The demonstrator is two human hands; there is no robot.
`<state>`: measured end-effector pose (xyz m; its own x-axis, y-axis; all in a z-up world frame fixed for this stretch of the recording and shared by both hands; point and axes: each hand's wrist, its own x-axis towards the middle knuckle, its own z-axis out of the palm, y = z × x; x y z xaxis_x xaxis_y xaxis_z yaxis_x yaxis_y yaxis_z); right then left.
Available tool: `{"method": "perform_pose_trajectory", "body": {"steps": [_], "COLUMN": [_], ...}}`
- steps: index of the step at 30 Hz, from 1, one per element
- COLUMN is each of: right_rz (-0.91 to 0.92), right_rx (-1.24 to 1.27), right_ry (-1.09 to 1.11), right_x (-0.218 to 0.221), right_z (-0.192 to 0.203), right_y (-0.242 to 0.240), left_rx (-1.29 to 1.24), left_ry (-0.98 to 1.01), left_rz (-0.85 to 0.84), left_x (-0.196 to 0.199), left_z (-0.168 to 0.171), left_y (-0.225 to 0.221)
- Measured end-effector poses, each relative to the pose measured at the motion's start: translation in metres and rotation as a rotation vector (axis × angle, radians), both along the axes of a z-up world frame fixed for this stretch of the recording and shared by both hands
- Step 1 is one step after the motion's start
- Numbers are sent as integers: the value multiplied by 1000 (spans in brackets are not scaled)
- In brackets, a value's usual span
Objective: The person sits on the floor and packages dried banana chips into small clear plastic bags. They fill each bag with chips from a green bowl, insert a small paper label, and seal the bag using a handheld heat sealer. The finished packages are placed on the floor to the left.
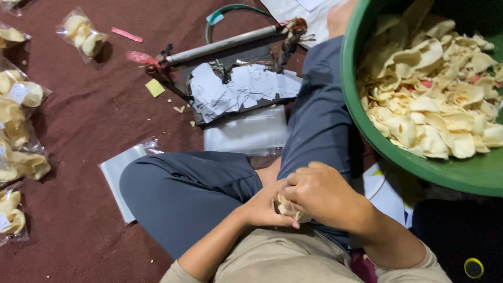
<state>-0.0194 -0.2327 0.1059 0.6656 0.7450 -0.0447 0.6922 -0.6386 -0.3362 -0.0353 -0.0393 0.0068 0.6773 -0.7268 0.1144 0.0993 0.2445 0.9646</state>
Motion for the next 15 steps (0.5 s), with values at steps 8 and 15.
{"method": "perform_pose_trajectory", "body": {"steps": [8,15], "right_rz": [-227,-641], "right_rx": [637,7], "right_ry": [-97,227], "right_x": [100,228], "right_z": [31,-246], "right_y": [28,14], "left_rx": [6,8], "left_ry": [-34,229], "left_rz": [385,556], "left_x": [39,58], "left_z": [-3,-76], "left_y": [72,89]}}
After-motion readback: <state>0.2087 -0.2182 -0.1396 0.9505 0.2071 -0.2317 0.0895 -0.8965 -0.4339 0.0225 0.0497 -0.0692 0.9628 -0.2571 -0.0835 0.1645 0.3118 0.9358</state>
